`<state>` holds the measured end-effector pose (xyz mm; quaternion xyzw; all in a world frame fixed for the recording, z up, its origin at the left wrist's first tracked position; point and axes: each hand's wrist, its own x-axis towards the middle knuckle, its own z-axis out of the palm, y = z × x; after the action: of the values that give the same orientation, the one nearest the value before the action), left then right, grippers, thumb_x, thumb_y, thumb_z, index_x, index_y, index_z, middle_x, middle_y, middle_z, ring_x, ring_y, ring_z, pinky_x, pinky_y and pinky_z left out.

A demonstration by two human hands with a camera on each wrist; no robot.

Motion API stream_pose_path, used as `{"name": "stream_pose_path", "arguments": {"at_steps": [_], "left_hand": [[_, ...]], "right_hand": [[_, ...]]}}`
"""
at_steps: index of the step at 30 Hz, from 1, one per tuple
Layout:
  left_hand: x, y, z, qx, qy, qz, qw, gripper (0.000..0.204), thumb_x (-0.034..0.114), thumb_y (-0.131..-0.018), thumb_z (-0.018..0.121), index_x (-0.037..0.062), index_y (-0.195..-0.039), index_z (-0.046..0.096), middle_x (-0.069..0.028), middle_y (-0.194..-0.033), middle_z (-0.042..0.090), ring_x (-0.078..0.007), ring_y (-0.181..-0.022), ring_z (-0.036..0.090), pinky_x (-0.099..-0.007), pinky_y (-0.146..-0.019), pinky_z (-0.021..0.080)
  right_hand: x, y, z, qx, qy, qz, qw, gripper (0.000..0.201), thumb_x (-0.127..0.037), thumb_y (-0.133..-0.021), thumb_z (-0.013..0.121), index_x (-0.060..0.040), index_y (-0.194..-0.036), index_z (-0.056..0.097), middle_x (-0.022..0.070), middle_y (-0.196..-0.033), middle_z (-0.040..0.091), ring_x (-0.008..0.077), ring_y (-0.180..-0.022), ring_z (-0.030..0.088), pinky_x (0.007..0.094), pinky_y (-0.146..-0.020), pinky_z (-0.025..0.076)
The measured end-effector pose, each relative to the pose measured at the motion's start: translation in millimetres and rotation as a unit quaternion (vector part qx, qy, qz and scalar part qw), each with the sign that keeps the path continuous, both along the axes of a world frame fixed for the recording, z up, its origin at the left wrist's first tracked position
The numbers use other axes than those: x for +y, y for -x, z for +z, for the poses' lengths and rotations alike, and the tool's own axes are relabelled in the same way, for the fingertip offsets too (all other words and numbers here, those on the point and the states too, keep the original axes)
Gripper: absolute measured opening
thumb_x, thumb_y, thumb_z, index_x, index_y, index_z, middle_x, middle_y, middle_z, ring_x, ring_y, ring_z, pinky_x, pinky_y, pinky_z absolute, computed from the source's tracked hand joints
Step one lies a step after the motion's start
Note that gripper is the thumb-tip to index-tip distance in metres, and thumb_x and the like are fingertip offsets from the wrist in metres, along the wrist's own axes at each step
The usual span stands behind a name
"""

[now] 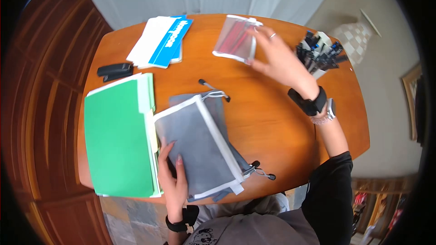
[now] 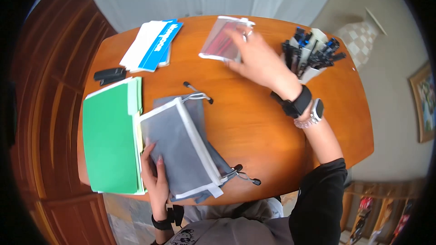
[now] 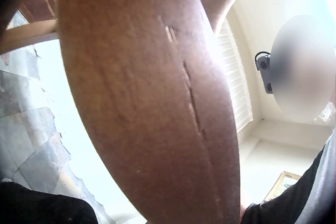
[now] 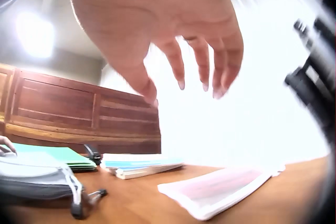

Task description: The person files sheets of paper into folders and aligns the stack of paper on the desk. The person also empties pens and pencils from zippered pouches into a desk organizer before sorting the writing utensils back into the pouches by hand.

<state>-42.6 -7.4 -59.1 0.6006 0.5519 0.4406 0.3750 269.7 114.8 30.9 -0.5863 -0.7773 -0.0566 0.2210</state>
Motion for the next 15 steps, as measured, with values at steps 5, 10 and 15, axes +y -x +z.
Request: {"name": "stream_pose_path", "arguments": {"at_steps": [5, 10, 15], "left_hand": [[1, 5, -3, 0.001, -0.015, -0.007, 1.0, 0.035, 0.0, -0.086, 0.051, 0.0031, -0.121, 0.048, -0.022, -0.131, 0.043, -0.0319, -0.121, 0.043, -0.0345, -0.1, 0.032], [1, 6, 6, 0.047, -0.028, -0.01, 0.998, 0.037, -0.001, -0.086, 0.051, 0.0048, -0.122, 0.047, -0.0239, -0.137, 0.037, -0.0349, -0.129, 0.035, -0.0361, -0.102, 0.03], [-1, 2, -2, 0.045, -0.085, 0.006, 0.995, 0.036, -0.002, -0.085, 0.051, 0.0024, -0.121, 0.047, -0.0233, -0.14, 0.032, -0.0342, -0.13, 0.034, -0.0362, -0.102, 0.031]], "right_hand": [[54, -8, -103, -0.106, 0.175, -0.054, 0.977, 0.06, -0.027, -0.087, 0.053, -0.0103, -0.138, 0.026, 0.0283, -0.135, 0.032, 0.0456, -0.123, 0.035, 0.0446, -0.098, 0.038], [-5, 16, -58, -0.117, 0.274, -0.031, 0.954, 0.069, 0.003, -0.077, 0.044, -0.012, -0.141, 0.025, 0.0302, -0.12, 0.045, 0.0444, -0.096, 0.054, 0.0438, -0.08, 0.047], [-111, 22, -55, -0.137, 0.234, -0.019, 0.962, 0.072, 0.002, -0.074, 0.051, -0.0144, -0.14, 0.027, 0.0343, -0.13, 0.037, 0.0429, -0.117, 0.044, 0.0361, -0.096, 0.042]]}}
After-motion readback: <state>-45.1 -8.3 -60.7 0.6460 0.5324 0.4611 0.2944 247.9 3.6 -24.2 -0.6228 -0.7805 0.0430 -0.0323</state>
